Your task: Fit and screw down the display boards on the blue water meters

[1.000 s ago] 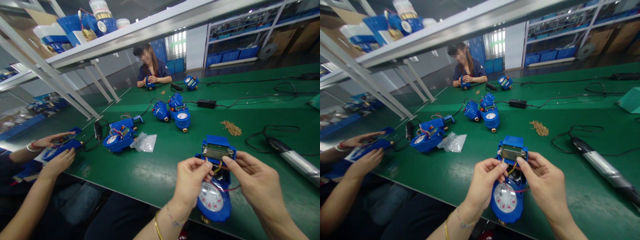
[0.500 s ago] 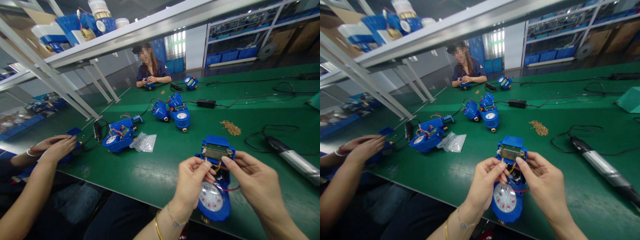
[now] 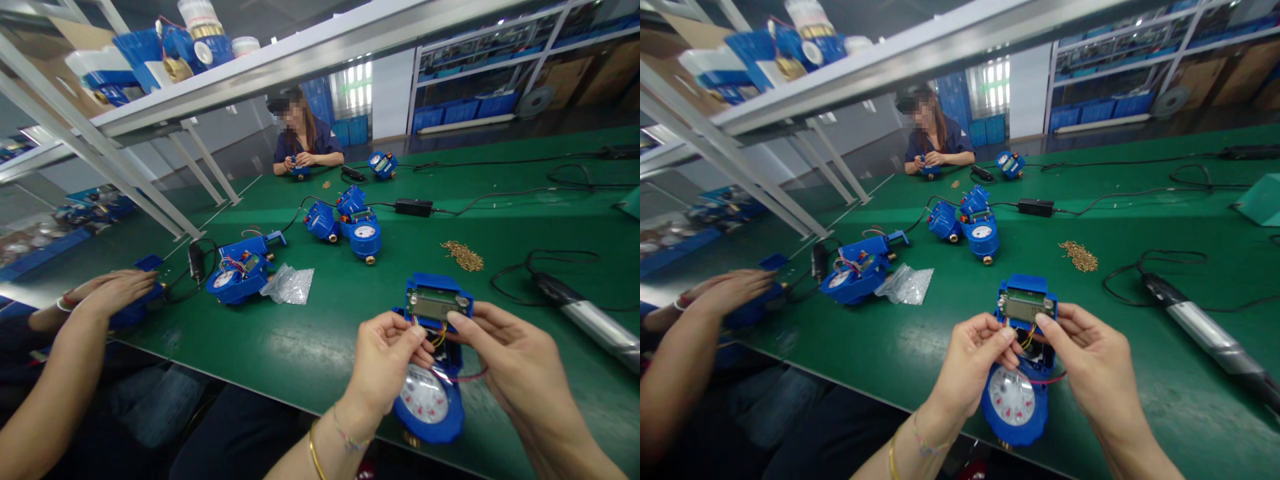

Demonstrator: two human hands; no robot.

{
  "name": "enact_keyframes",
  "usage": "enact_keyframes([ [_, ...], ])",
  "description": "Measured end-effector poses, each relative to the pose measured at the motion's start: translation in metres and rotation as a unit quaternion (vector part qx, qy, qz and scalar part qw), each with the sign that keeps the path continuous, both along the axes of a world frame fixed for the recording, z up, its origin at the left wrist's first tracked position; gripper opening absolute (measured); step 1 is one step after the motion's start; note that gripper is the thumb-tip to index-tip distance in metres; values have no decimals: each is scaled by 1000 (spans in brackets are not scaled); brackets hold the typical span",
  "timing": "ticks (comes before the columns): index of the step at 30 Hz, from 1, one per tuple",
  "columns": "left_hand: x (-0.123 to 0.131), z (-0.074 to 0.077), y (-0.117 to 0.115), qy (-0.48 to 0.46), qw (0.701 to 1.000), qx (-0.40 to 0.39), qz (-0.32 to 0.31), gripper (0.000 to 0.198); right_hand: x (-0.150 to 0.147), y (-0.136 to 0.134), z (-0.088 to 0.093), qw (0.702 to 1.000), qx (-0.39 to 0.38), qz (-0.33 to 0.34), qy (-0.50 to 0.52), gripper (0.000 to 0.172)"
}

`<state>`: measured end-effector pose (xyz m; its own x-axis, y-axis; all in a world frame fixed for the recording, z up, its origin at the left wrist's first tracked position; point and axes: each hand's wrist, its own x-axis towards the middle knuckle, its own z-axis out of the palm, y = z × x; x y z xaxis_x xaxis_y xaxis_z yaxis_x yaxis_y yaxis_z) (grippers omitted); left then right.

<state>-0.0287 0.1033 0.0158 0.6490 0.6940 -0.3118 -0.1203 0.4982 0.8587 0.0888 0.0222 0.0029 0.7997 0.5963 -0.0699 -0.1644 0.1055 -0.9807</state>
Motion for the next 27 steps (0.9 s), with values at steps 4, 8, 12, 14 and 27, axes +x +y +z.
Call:
enact_keyframes([
  [4, -1, -2, 4, 27, 999, 24, -14, 36, 4, 2, 1, 998, 8, 27, 50, 34],
  [8, -2, -5, 11, 35, 998, 34, -32, 35, 8, 3, 0, 997, 5, 50, 56, 36],
  [12, 0, -4, 18, 48, 997, 30, -60, 33, 11, 3, -4, 997, 3, 60, 45, 35],
  [14, 1, -4, 18, 64, 996, 41, -44, 26, 14, 3, -7, 997, 3, 64, 35, 35],
  [27, -2, 7, 51, 77, 839, 534, -76, 67, 30, -1, 1, 989, -18, 145, 38, 41],
])
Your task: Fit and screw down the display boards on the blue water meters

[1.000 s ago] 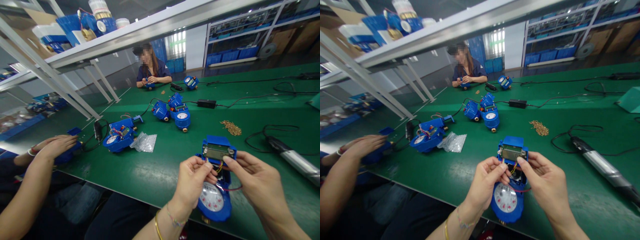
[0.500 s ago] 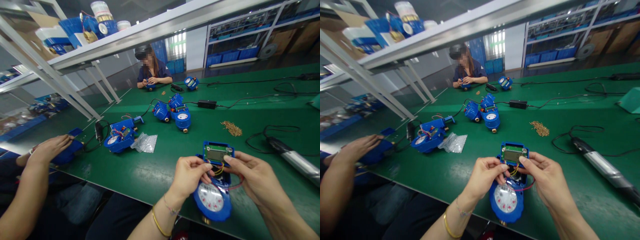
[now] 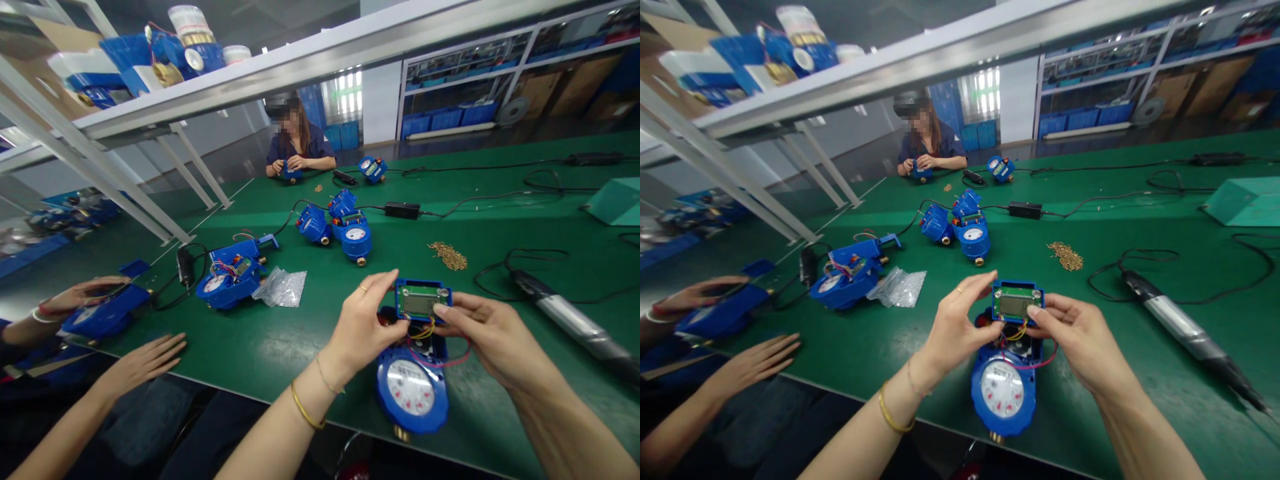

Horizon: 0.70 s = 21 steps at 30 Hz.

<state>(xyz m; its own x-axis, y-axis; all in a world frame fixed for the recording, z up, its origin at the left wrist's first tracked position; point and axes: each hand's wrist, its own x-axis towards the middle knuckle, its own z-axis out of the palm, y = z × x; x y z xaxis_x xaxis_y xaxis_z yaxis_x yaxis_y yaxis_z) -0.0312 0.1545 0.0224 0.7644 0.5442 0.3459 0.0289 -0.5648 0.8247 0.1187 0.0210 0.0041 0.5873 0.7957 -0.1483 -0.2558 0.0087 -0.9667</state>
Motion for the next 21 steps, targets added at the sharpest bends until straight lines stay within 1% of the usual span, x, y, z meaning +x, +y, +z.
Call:
enact_keyframes([
  [1, 1, 3, 8, -10, 998, 26, -48, 78, 0, 0, 1, 1000, -2, 10, -1, 40],
  [2, 2, 5, 15, -10, 994, 39, -101, 84, 0, 0, 1, 1000, -4, 22, -2, 41],
  [3, 3, 6, 21, 0, 988, 44, -147, 84, 0, 1, 1, 999, -8, 37, -4, 42],
  [4, 4, 7, 25, 11, 983, 45, -176, 80, 0, 2, 1, 999, -11, 50, -6, 43],
  [5, 5, 7, 28, 20, 981, 46, -190, 75, 0, 3, 1, 998, -16, 63, -10, 45],
  [7, 4, 4, 29, 22, 983, 53, -174, 68, 1, 3, 2, 997, -25, 70, -28, 49],
  [8, 3, 2, 27, 16, 986, 61, -154, 67, 1, 3, 3, 997, -30, 51, -54, 52],
  [9, 1, -1, 25, 8, 989, 70, -132, 68, 0, 1, 4, 995, -33, 12, -97, 55],
  [10, -1, -3, 22, -1, 990, 81, -113, 69, -2, -2, 6, 987, -36, -44, -152, 56],
  [11, -3, -6, 19, -10, 991, 93, -95, 70, -5, -6, 9, 970, -38, -109, -214, 55],
  [12, -6, -8, 16, -19, 991, 106, -79, 71, -11, -10, 12, 945, -40, -169, -276, 50],
  [13, -8, -10, 14, -28, 990, 119, -65, 72, -17, -15, 15, 919, -40, -208, -334, 41],
  [14, -10, -12, 11, -36, 989, 132, -53, 72, -25, -20, 18, 895, -40, -222, -384, 31],
  [15, -12, -14, 9, -43, 988, 144, -42, 71, -33, -23, 20, 877, -37, -210, -431, 22],
  [17, -14, -16, 4, -54, 984, 168, -21, 69, -49, -27, 22, 837, -22, -165, -521, 12],
  [19, -14, -18, -1, -62, 979, 194, -2, 67, -61, -26, 19, 796, -10, -148, -587, 10],
  [21, -14, -20, -6, -68, 973, 221, 14, 66, -67, -21, 13, 765, -9, -163, -622, 11],
])
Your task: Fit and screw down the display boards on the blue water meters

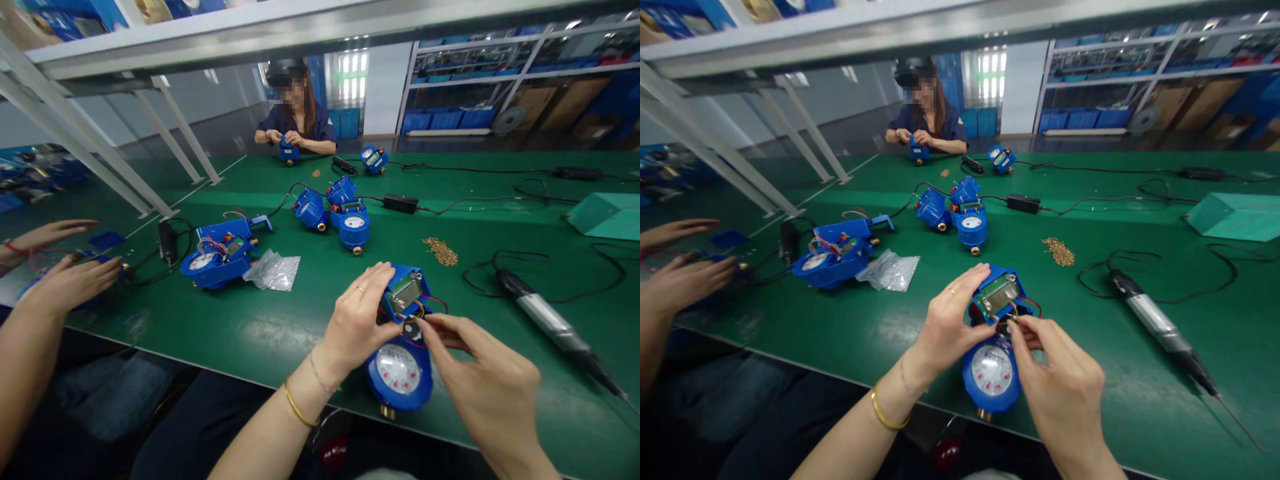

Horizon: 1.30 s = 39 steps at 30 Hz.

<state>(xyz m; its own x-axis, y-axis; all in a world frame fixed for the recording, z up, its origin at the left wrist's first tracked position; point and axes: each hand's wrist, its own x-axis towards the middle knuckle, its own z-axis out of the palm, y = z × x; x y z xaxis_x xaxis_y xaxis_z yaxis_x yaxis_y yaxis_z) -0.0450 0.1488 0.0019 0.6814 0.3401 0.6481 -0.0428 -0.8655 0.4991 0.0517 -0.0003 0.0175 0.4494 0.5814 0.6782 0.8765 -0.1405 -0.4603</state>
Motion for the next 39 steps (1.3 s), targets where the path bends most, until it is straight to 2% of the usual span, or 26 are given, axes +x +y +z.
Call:
enact_keyframes([
  [6, 5, -8, -14, -35, 998, 47, 36, 61, -2, 13, -18, 996, -17, -74, -41, 22],
  [11, 8, -12, -21, -51, 996, 47, 64, 60, -6, 18, -20, 991, -20, -129, -19, 29],
  [15, 8, -15, -26, -58, 994, 42, 83, 62, -7, 20, -21, 987, -4, -151, 63, 29],
  [20, 7, -17, -27, -59, 993, 36, 93, 63, -4, 20, -26, 972, 10, -119, 201, 25],
  [22, 6, -18, -26, -57, 994, 36, 89, 62, -2, 19, -28, 951, 27, -93, 295, 27],
  [26, 4, -19, -22, -51, 996, 31, 67, 61, 5, 19, -28, 873, 66, -22, 482, 33],
  [35, 4, -11, -9, -30, 999, 16, -14, 66, 22, 12, -13, 771, 66, 88, 627, 35],
  [39, 3, -7, -1, -21, 998, 14, -49, 68, 24, 8, -12, 742, 56, 125, 657, 34],
])
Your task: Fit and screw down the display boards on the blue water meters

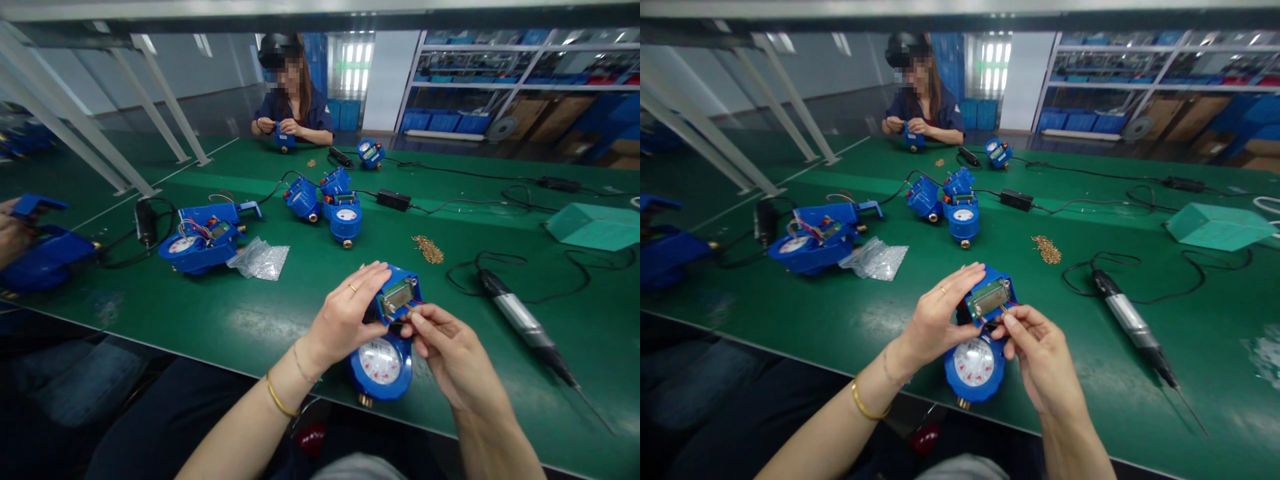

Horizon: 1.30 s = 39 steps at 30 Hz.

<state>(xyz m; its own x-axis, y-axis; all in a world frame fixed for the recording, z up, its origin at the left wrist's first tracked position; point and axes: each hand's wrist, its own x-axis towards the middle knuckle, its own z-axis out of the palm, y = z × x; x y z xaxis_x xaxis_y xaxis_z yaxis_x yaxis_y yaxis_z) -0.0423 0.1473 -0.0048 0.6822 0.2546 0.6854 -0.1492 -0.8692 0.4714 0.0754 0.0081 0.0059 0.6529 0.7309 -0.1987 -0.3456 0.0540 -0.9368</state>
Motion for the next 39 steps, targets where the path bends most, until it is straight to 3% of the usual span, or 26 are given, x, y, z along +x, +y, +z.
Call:
enact_keyframes([
  [5, -4, 2, 6, 29, 999, -22, -29, 69, 1, -3, 1, 999, -17, 51, 6, 39],
  [20, -3, -9, 5, 29, 982, -187, 1, 67, -5, -1, -13, 990, -6, 19, -141, 33],
  [27, -2, -12, 4, 35, 970, -241, -9, 65, -6, 0, -11, 983, -9, 9, -182, 31],
  [31, -2, -12, 3, 42, 960, -276, -14, 64, -5, -1, -10, 982, -16, 10, -187, 34],
  [39, 1, -16, 1, 32, 943, -332, -10, 61, -12, -3, -16, 990, -46, -55, -122, 38],
])
